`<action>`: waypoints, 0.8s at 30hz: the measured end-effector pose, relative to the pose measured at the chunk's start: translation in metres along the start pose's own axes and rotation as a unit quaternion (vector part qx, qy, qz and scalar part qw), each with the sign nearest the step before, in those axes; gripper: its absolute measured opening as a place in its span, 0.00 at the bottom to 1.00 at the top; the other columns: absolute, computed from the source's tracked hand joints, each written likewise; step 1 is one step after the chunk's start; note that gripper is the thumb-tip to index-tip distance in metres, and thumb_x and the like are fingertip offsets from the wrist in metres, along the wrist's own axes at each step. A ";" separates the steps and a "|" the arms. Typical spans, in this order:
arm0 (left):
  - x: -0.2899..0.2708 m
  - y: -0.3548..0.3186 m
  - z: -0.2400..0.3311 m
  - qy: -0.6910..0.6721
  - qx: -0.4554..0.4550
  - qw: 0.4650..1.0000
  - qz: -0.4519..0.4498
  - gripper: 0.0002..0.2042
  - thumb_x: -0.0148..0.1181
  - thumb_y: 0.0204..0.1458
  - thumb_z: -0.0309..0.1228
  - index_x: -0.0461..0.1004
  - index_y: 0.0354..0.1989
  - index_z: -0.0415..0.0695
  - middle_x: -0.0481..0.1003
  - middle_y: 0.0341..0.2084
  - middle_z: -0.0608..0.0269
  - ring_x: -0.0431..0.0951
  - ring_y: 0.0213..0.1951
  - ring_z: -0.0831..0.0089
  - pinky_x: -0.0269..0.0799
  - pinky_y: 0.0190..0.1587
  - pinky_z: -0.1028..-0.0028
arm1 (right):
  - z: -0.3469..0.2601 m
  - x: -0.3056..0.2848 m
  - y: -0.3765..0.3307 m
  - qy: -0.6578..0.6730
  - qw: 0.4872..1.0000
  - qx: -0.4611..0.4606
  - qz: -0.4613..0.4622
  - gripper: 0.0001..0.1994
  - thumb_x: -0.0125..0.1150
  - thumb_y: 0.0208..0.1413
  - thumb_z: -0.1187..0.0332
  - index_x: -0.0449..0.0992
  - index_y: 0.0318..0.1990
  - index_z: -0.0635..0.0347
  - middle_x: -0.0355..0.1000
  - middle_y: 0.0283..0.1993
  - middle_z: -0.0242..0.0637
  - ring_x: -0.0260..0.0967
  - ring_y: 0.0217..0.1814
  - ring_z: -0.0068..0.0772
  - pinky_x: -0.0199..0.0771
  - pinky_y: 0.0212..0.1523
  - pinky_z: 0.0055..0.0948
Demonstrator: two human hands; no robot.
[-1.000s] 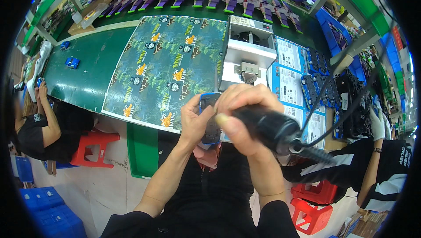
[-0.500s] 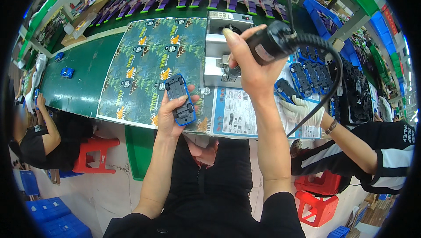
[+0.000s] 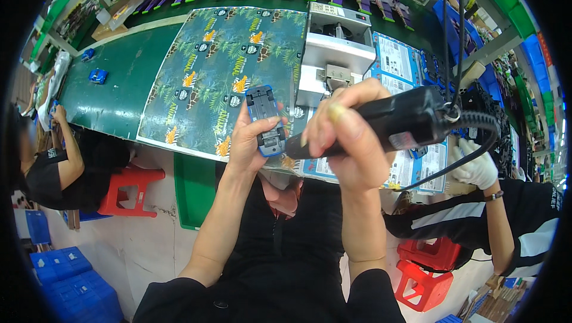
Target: The person assembles toy cars by picking up car bases, driving screws into them with an electric screwdriver, and sliding the assembled cars down the work table.
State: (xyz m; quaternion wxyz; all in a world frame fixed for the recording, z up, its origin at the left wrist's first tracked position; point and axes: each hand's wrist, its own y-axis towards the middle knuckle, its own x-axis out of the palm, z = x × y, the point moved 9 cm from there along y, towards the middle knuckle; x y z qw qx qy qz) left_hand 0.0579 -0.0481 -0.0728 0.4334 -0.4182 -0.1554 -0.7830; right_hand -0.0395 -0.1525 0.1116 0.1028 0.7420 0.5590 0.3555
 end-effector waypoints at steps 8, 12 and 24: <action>0.002 0.000 -0.002 0.007 -0.004 1.000 0.006 0.28 0.58 0.44 0.14 0.61 0.56 0.44 0.72 0.42 0.56 0.80 0.37 0.65 0.81 0.34 0.65 | 0.018 0.008 -0.009 -0.065 0.997 0.038 0.010 0.07 0.53 0.58 0.69 0.65 0.35 0.63 0.64 0.20 0.36 0.61 0.17 0.27 0.69 0.24 0.30; -0.002 0.000 -0.004 -0.011 -0.019 1.000 0.022 0.26 0.58 0.46 0.15 0.62 0.55 0.44 0.73 0.41 0.56 0.80 0.36 0.66 0.80 0.34 0.65 | 0.029 0.016 -0.006 -0.084 0.994 0.057 -0.042 0.09 0.56 0.55 0.69 0.63 0.34 0.63 0.64 0.20 0.37 0.61 0.17 0.27 0.69 0.23 0.29; -0.001 0.003 -0.011 -0.001 -0.054 0.998 0.031 0.17 0.60 0.49 0.18 0.67 0.47 0.42 0.75 0.33 0.61 0.79 0.32 0.71 0.79 0.33 0.69 | 0.040 0.041 -0.002 -0.060 0.976 0.060 -0.199 0.15 0.70 0.40 0.68 0.67 0.27 0.63 0.67 0.17 0.35 0.63 0.15 0.26 0.68 0.20 0.26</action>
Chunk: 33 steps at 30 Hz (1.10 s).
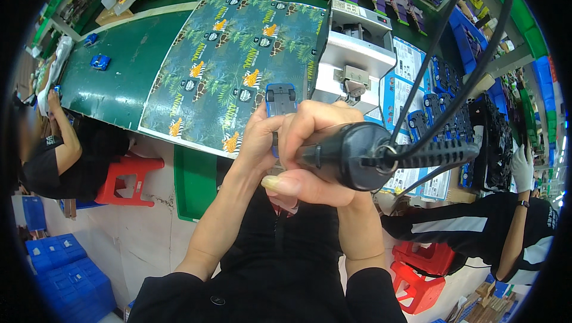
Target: The person assembles toy cars by picking up car bases, driving screws into them with an electric screwdriver, and sliding the assembled cars down the work table.
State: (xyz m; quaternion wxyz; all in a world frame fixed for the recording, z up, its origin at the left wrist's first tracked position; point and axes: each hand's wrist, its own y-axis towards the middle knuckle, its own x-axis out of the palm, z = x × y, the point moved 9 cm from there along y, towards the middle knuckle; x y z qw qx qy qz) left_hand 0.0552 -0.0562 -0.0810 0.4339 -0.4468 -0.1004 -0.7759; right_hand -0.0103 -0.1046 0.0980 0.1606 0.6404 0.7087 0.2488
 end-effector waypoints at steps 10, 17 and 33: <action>0.000 -0.002 0.001 0.028 -0.007 1.000 0.003 0.15 0.60 0.51 0.22 0.67 0.47 0.41 0.76 0.35 0.60 0.79 0.32 0.71 0.78 0.32 0.70 | -0.003 -0.008 -0.008 0.060 0.996 -0.007 0.064 0.15 0.67 0.43 0.65 0.68 0.31 0.63 0.66 0.18 0.35 0.64 0.17 0.28 0.69 0.20 0.27; 0.011 -0.004 0.022 -0.015 -0.032 0.997 -0.064 0.15 0.50 0.64 0.41 0.70 0.48 0.42 0.76 0.36 0.59 0.79 0.33 0.72 0.78 0.32 0.70 | -0.036 -0.019 -0.033 0.125 0.982 -0.116 0.078 0.18 0.70 0.44 0.67 0.70 0.39 0.65 0.69 0.22 0.37 0.69 0.22 0.33 0.73 0.27 0.34; -0.097 -0.023 0.262 0.927 0.315 0.205 -0.006 0.46 0.59 0.41 0.67 0.59 0.67 0.53 0.49 0.70 0.50 0.46 0.71 0.53 0.32 0.69 0.40 | -0.030 -0.075 -0.099 -0.003 0.972 -0.056 0.227 0.15 0.60 0.56 0.59 0.64 0.36 0.61 0.62 0.20 0.34 0.58 0.16 0.23 0.62 0.20 0.21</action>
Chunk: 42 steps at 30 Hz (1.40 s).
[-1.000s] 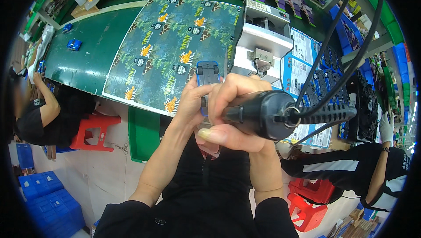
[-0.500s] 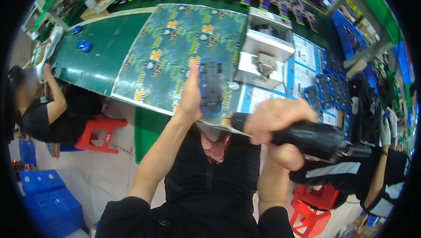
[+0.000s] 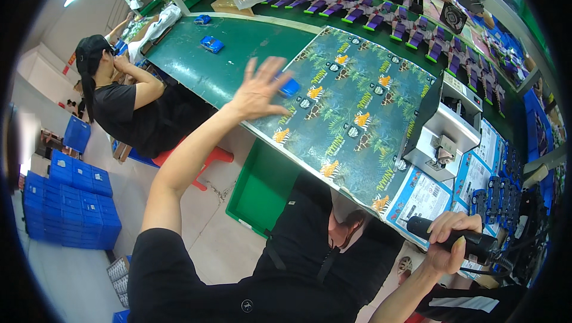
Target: The person assembles toy cars by picking up car bases, driving screws into them with an electric screwdriver, and sliding the assembled cars down the work table.
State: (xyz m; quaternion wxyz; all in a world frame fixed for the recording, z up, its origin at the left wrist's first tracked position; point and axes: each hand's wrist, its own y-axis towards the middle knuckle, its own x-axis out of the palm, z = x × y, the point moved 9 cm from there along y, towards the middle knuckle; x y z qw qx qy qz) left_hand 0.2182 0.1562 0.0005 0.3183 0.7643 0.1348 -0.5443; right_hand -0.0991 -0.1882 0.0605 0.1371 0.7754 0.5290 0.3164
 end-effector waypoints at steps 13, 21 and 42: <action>-0.065 -0.001 0.196 -0.383 0.050 0.904 0.187 0.23 0.69 0.44 0.32 0.72 0.49 0.40 0.69 0.54 0.49 0.71 0.54 0.51 0.68 0.53 0.59 | -0.020 0.001 -0.022 0.056 0.998 0.010 0.017 0.15 0.63 0.52 0.62 0.66 0.37 0.63 0.64 0.19 0.34 0.62 0.16 0.28 0.67 0.21 0.26; -0.054 0.113 0.425 -0.583 0.050 0.810 0.038 0.25 0.64 0.52 0.37 0.68 0.53 0.32 0.73 0.45 0.43 0.79 0.35 0.55 0.75 0.35 0.63 | -0.073 -0.009 -0.046 0.049 0.993 -0.003 -0.107 0.18 0.72 0.47 0.66 0.71 0.38 0.68 0.72 0.21 0.38 0.72 0.19 0.33 0.77 0.23 0.32; -0.001 0.040 0.309 -0.915 -0.344 0.203 0.052 0.18 0.49 0.64 0.45 0.73 0.43 0.42 0.77 0.35 0.59 0.79 0.35 0.68 0.78 0.41 0.65 | -0.113 -0.068 -0.025 0.038 0.994 -0.085 0.053 0.17 0.64 0.50 0.67 0.65 0.42 0.64 0.67 0.24 0.36 0.67 0.22 0.30 0.72 0.28 0.30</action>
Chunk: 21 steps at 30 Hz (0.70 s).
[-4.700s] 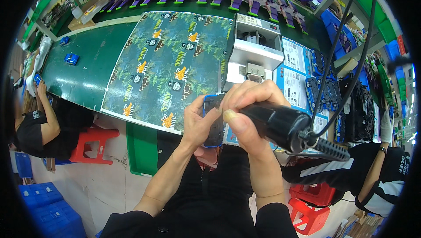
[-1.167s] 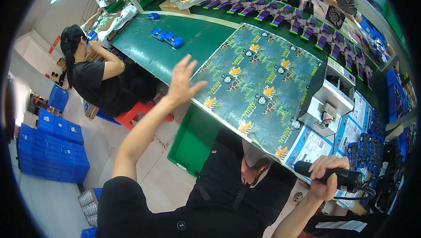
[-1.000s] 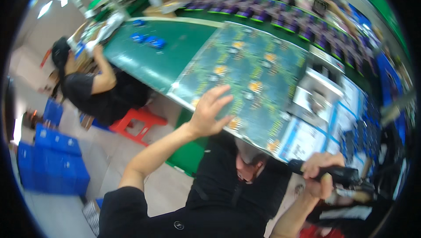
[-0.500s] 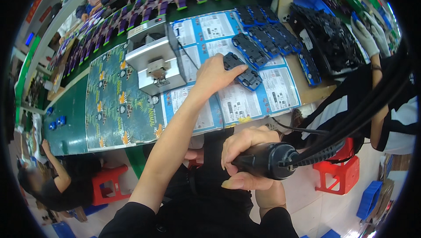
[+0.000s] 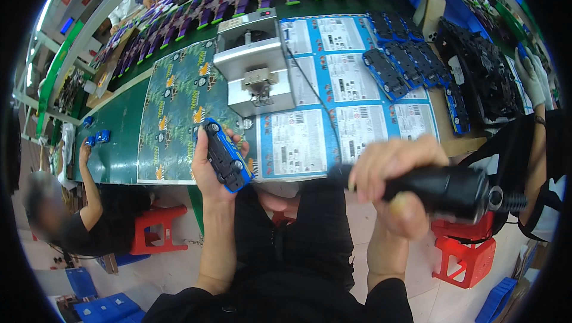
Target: The person assembles toy cars by picking up car bases, driving screws into them with an electric screwdriver, and sliding the assembled cars down the work table.
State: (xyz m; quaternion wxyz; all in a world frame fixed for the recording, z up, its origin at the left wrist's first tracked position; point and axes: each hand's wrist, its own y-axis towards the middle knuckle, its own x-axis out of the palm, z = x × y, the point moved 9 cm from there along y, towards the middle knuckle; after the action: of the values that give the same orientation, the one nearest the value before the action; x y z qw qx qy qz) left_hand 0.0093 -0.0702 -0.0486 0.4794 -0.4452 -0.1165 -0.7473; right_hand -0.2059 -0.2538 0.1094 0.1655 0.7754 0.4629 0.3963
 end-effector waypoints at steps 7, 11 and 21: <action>-0.045 0.000 0.005 0.127 -0.025 0.992 -0.008 0.19 0.50 0.64 0.44 0.72 0.43 0.37 0.79 0.34 0.52 0.82 0.31 0.65 0.81 0.35 0.66 | 0.092 0.053 0.090 -0.072 0.994 -0.075 0.035 0.08 0.65 0.52 0.75 0.71 0.35 0.65 0.71 0.21 0.37 0.69 0.19 0.24 0.72 0.24 0.24; -0.031 -0.005 0.003 0.157 0.009 0.987 -0.031 0.12 0.56 0.61 0.36 0.69 0.46 0.40 0.78 0.36 0.54 0.80 0.31 0.71 0.79 0.33 0.71 | 0.123 0.073 0.101 -0.156 0.986 -0.062 0.017 0.08 0.69 0.49 0.76 0.73 0.29 0.64 0.72 0.21 0.32 0.68 0.18 0.18 0.67 0.20 0.17; -0.029 -0.003 0.001 0.149 0.008 0.987 -0.061 0.11 0.57 0.61 0.32 0.68 0.48 0.40 0.77 0.35 0.60 0.79 0.31 0.77 0.78 0.32 0.76 | 0.162 0.099 0.117 -0.272 0.954 0.121 -0.035 0.13 0.69 0.52 0.67 0.74 0.21 0.62 0.67 0.13 0.27 0.61 0.12 0.15 0.59 0.16 0.18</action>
State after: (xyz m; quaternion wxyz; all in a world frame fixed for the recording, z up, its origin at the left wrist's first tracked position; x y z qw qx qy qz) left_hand 0.0116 -0.0501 -0.0694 0.4481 -0.3175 -0.0768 -0.8322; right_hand 0.0123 -0.2123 0.1261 0.2037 0.8511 0.4722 0.1055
